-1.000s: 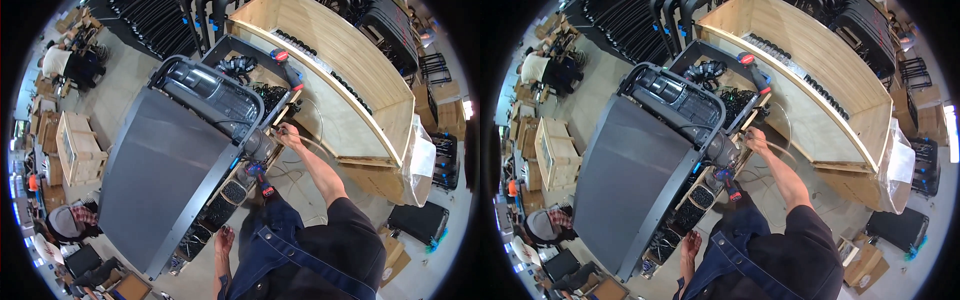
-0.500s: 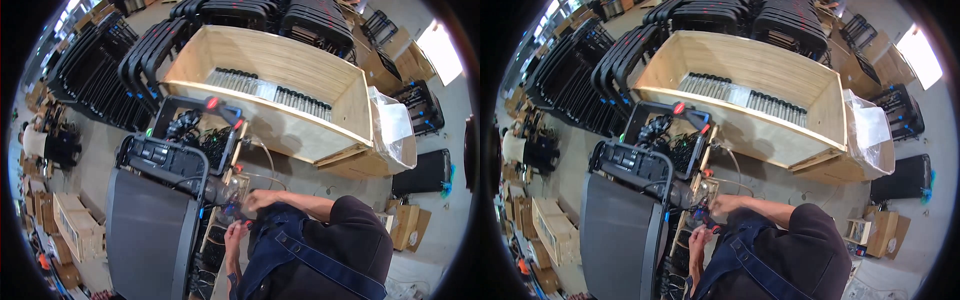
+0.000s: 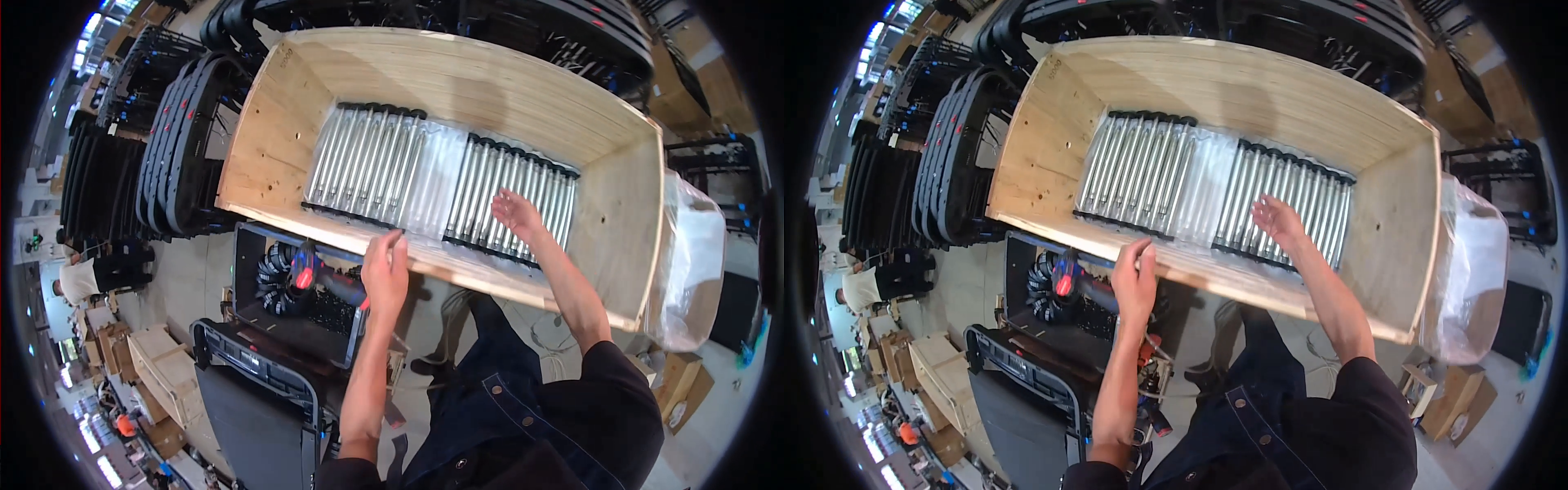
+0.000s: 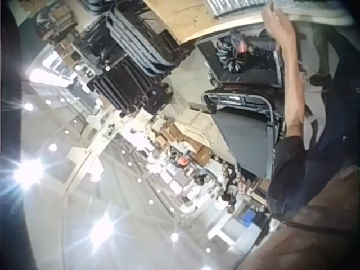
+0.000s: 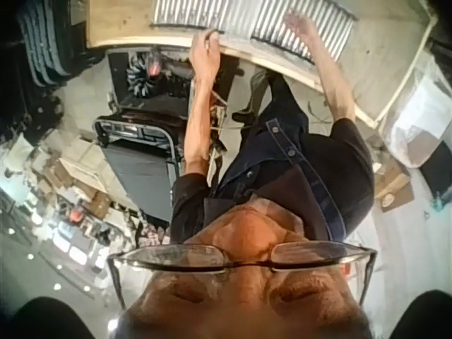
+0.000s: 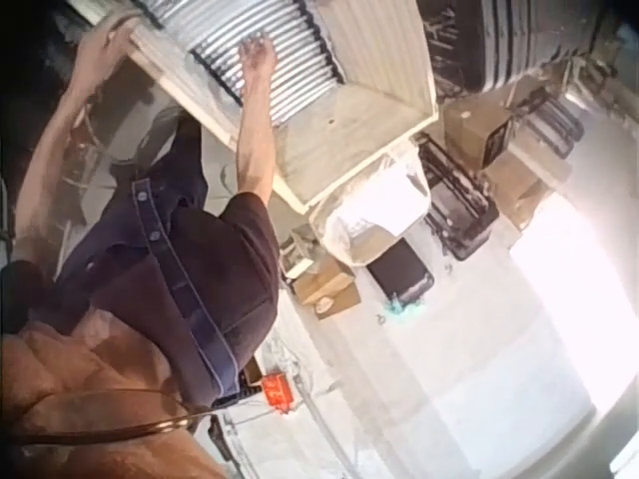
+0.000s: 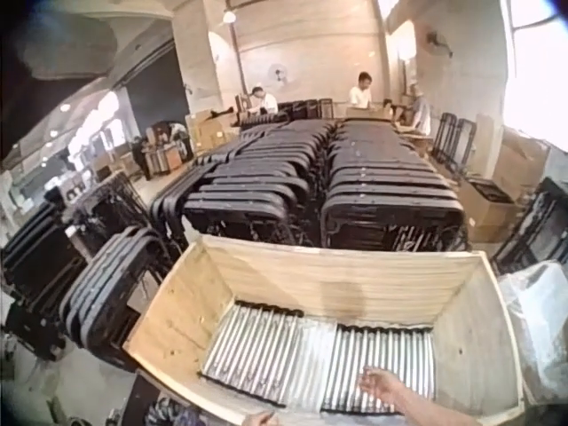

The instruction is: Assembling various components of a treadmill, including attaching plastic covers and securing internal parts with screws using power tools.

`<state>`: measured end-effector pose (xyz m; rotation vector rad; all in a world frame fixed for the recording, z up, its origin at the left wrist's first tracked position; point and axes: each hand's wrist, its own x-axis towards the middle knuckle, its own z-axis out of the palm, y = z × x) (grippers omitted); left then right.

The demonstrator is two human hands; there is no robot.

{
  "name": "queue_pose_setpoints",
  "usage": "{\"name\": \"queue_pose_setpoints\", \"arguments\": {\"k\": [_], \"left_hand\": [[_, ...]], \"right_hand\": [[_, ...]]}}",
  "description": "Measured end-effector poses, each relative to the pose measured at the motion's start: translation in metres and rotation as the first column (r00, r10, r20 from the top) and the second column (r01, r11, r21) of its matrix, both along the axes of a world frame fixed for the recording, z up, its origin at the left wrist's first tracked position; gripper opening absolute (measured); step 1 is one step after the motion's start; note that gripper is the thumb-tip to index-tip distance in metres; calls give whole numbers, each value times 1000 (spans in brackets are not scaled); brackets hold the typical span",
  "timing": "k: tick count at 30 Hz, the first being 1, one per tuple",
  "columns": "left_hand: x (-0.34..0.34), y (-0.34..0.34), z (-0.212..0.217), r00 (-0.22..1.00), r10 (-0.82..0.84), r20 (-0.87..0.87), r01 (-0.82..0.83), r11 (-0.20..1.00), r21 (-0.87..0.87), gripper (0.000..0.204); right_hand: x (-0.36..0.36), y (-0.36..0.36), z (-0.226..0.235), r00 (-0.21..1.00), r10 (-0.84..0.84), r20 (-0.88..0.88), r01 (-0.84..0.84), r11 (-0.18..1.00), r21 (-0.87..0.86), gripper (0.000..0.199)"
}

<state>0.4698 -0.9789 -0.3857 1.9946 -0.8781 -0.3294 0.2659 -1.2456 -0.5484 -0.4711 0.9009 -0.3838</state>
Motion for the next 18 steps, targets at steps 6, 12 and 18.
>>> {"name": "queue_pose_setpoints", "arguments": {"k": [6,12,18], "left_hand": [[26,-53,-77,950,-20,310,-77,952,297,15],[39,-72,-72,951,-164,264,50,918,394,15],[46,-58,-73,971,-51,232,-51,909,413,17]], "right_hand": [[129,25,-178,704,610,-364,-627,774,85,38],[217,64,-370,557,487,-672,-704,707,-71,49],[308,109,-380,485,410,-772,-712,698,-77,57]]}}
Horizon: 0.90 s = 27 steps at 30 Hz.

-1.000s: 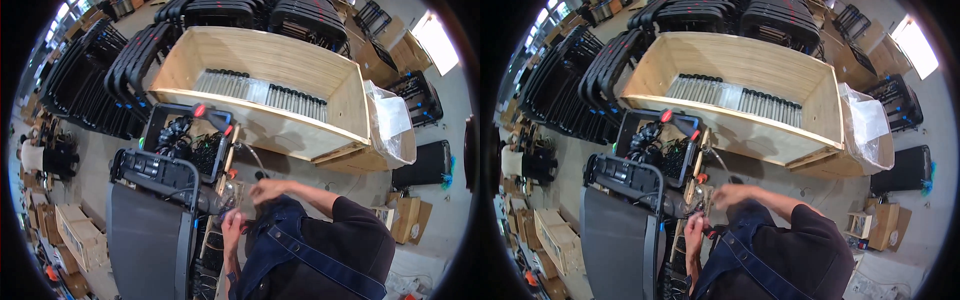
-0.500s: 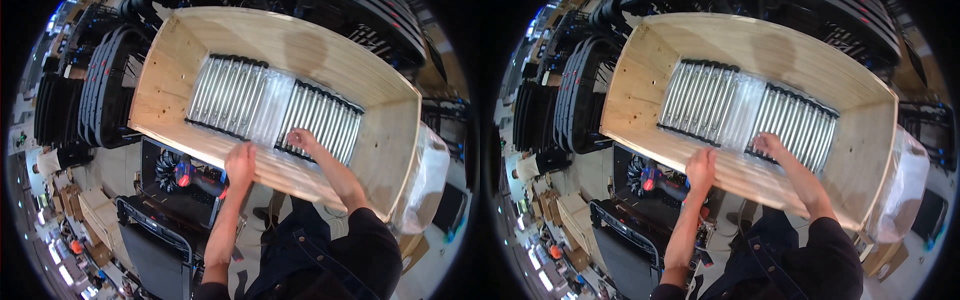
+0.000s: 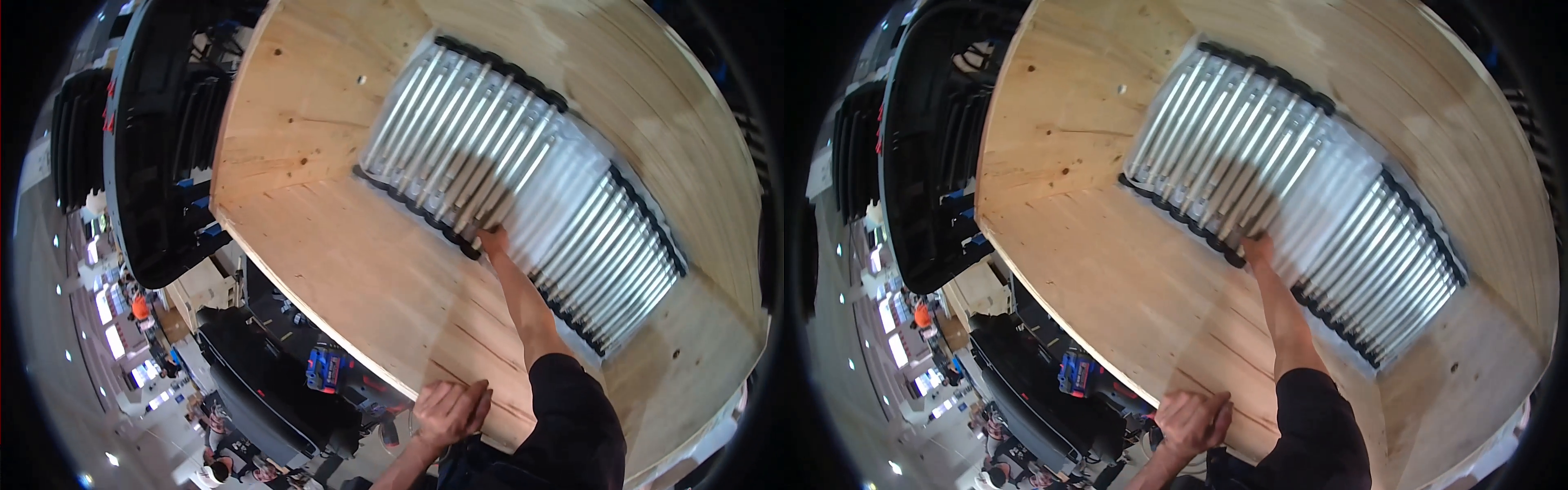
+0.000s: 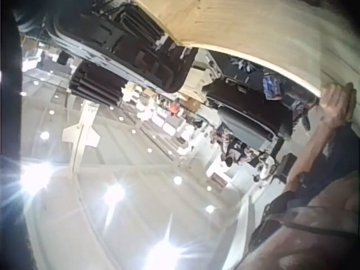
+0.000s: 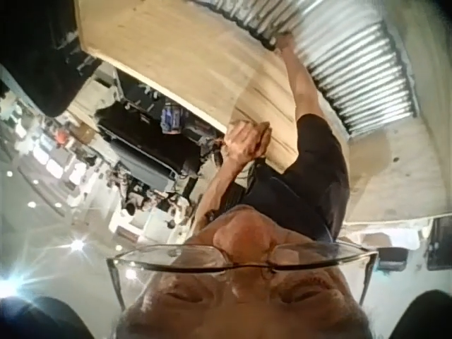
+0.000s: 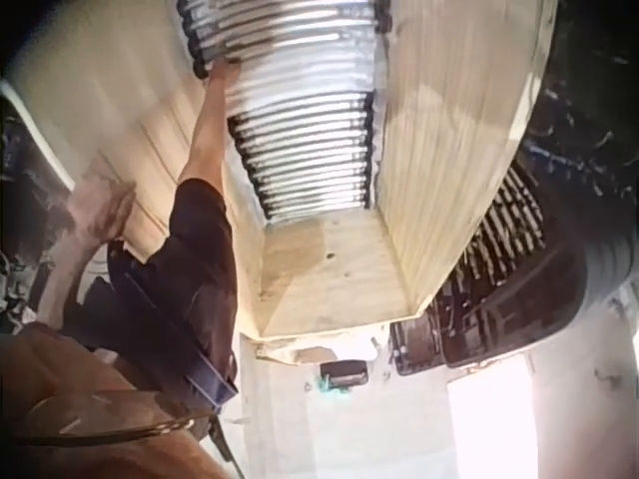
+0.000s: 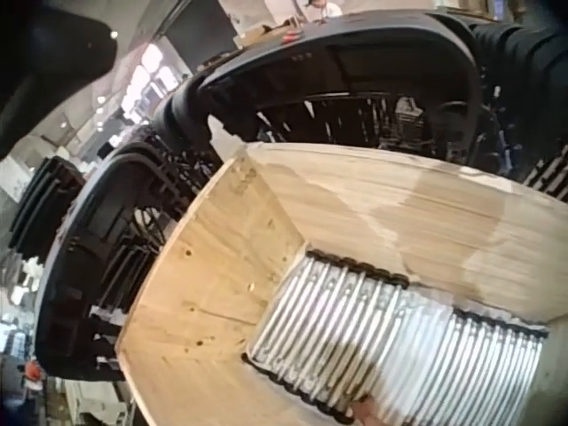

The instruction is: Assembling various components of a treadmill, including attaching plastic covers and securing internal parts with screws using power tools.

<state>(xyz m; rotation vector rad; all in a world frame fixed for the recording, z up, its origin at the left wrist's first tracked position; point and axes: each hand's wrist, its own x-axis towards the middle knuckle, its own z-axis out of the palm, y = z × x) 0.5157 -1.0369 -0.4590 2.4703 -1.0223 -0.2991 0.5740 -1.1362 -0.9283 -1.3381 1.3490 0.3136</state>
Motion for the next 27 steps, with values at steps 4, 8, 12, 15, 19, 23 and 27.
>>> {"name": "queue_pose_setpoints", "arguments": {"k": [4,8,12,15,19,23,27], "left_hand": [[4,-12,3,1000,4,-21,-6,998,-59,18],[-2,-5,9,999,50,-12,-51,998,-43,10],[-10,3,9,998,52,25,-47,986,-162,10],[-22,17,13,997,73,-24,-76,982,-170,21],[-25,31,61,1000,-12,10,14,954,-300,57],[-56,79,173,765,-301,570,504,830,-240,41],[-94,162,228,841,-499,209,515,857,-23,43]], "right_hand": [[-39,-31,-1,965,-251,75,233,953,193,48],[-81,-43,122,814,-526,246,335,772,540,52],[-131,-106,270,910,-329,254,184,867,463,38],[-171,-105,382,935,-160,317,9,904,428,33],[-234,-83,540,834,371,408,-466,870,161,52],[-264,-31,686,702,559,441,-661,743,110,56],[-248,34,753,481,754,447,-862,500,84,49]]}}
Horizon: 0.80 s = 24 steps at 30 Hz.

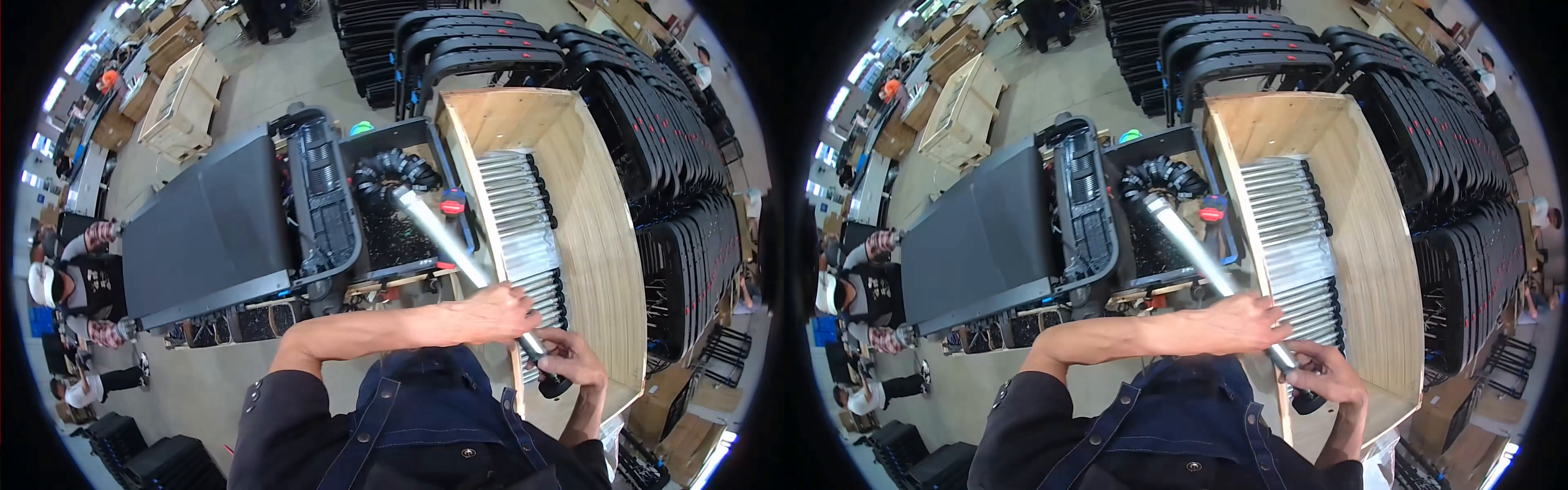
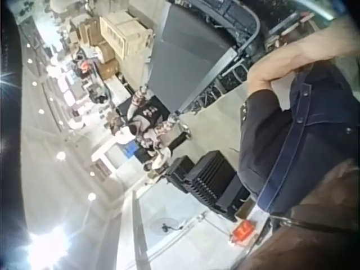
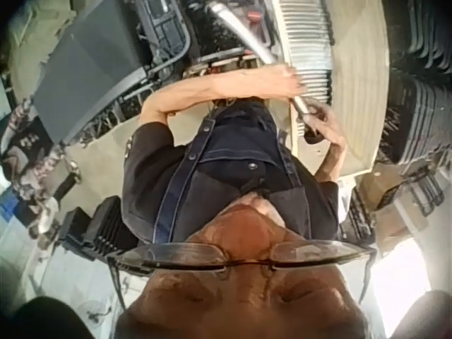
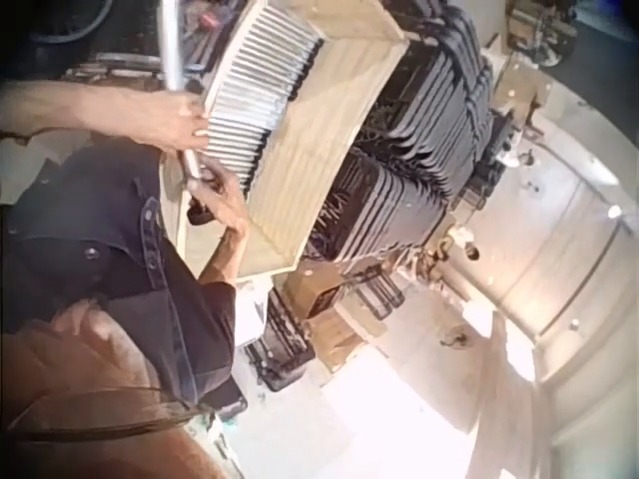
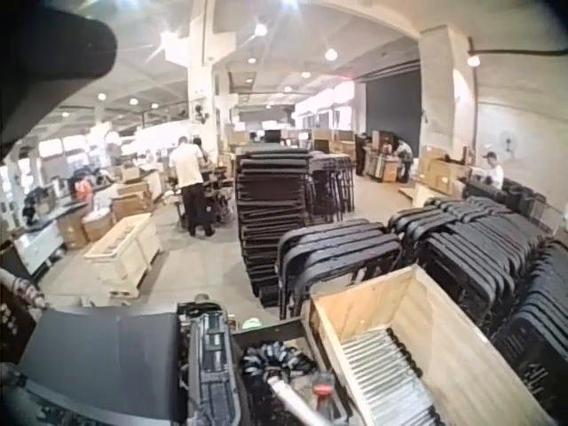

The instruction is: Assembling various components of a treadmill, including attaching plastic covers and securing internal parts with screws using power tools.

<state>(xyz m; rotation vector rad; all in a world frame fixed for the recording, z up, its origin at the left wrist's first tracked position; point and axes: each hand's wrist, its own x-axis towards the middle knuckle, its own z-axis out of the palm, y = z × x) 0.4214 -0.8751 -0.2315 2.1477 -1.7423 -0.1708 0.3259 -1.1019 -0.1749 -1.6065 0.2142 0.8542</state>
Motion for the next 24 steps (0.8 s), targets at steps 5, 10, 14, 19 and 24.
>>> {"name": "queue_pose_setpoints", "arguments": {"k": [5,10,14,19,24], "left_hand": [[-31,127,37,737,130,-663,-52,989,137,51],[-47,209,35,8,140,-990,-532,839,114,48],[-64,250,-3,-96,-196,-976,-818,575,-35,44],[-82,250,-48,-317,-255,-914,-942,199,271,60],[-83,242,-71,-366,-305,-879,-920,-23,391,50]], "right_hand": [[52,76,-33,956,-112,271,87,991,102,47],[165,186,-164,963,-256,86,221,931,291,49],[266,237,-341,768,-568,-296,640,701,314,39],[337,250,-464,591,-745,-310,782,624,-8,41],[344,298,-472,846,-532,37,533,843,-74,29]]}}
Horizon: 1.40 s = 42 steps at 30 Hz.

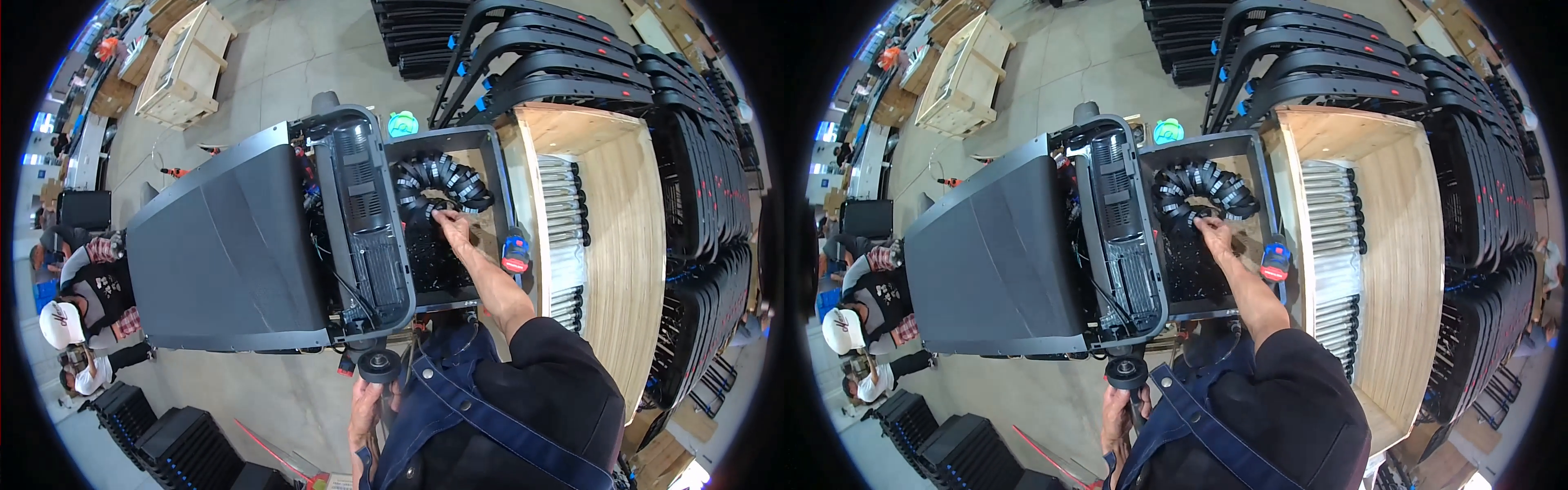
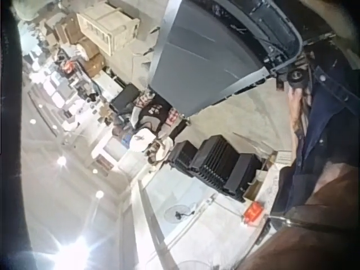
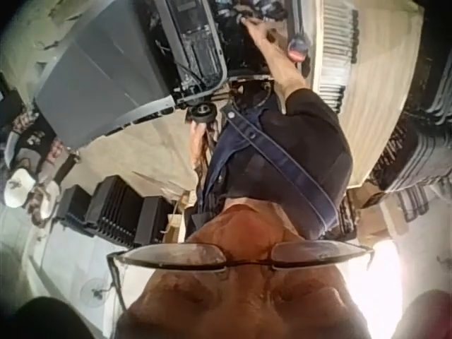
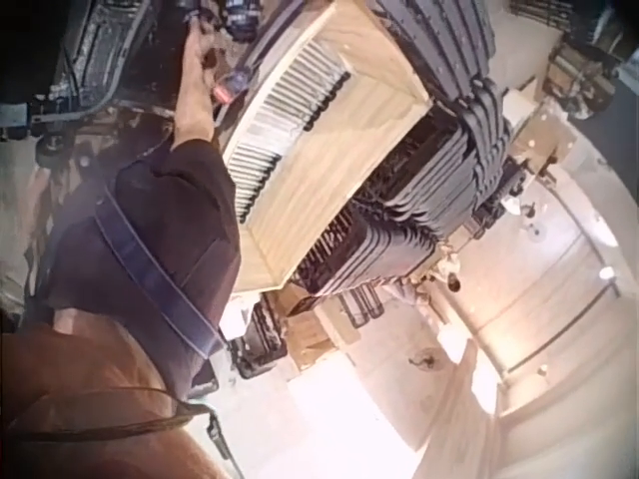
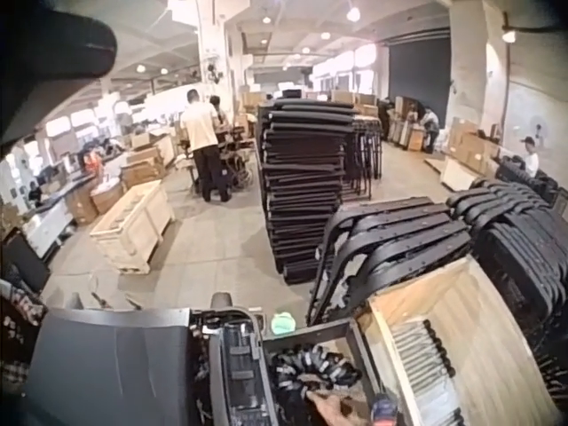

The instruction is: Assembling various components of a treadmill, including attaching plastic covers and securing internal parts with screws using power tools.

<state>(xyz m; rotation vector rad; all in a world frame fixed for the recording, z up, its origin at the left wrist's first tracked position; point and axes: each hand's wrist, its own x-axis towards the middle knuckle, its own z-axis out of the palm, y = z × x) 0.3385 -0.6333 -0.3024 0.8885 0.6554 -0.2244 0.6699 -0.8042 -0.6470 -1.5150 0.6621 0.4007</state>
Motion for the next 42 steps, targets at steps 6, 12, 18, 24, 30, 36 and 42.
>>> {"name": "queue_pose_setpoints", "arguments": {"k": [6,12,18,24,30,36,42], "left_hand": [[22,-3,-4,996,73,-46,-74,997,-21,43],[36,-3,-5,996,-55,76,58,998,-39,41],[37,-4,-9,968,-203,147,206,978,-9,41],[15,-7,-5,928,-316,198,301,948,104,43],[-6,-6,-14,919,-328,219,293,939,178,54],[-13,-7,-10,878,-377,293,334,924,189,64],[-27,-2,-9,909,-350,225,293,923,250,62]], "right_hand": [[-1,7,9,981,81,179,-57,989,-136,26],[-39,-20,71,899,175,401,18,901,-432,20],[-50,-44,126,863,224,452,-205,974,-92,17],[-63,-43,232,792,259,553,-250,964,-93,14],[-178,-46,359,715,523,465,-643,753,142,18],[-226,-44,370,578,713,397,-802,585,118,18],[-243,-19,401,544,776,318,-823,568,21,17]]}}
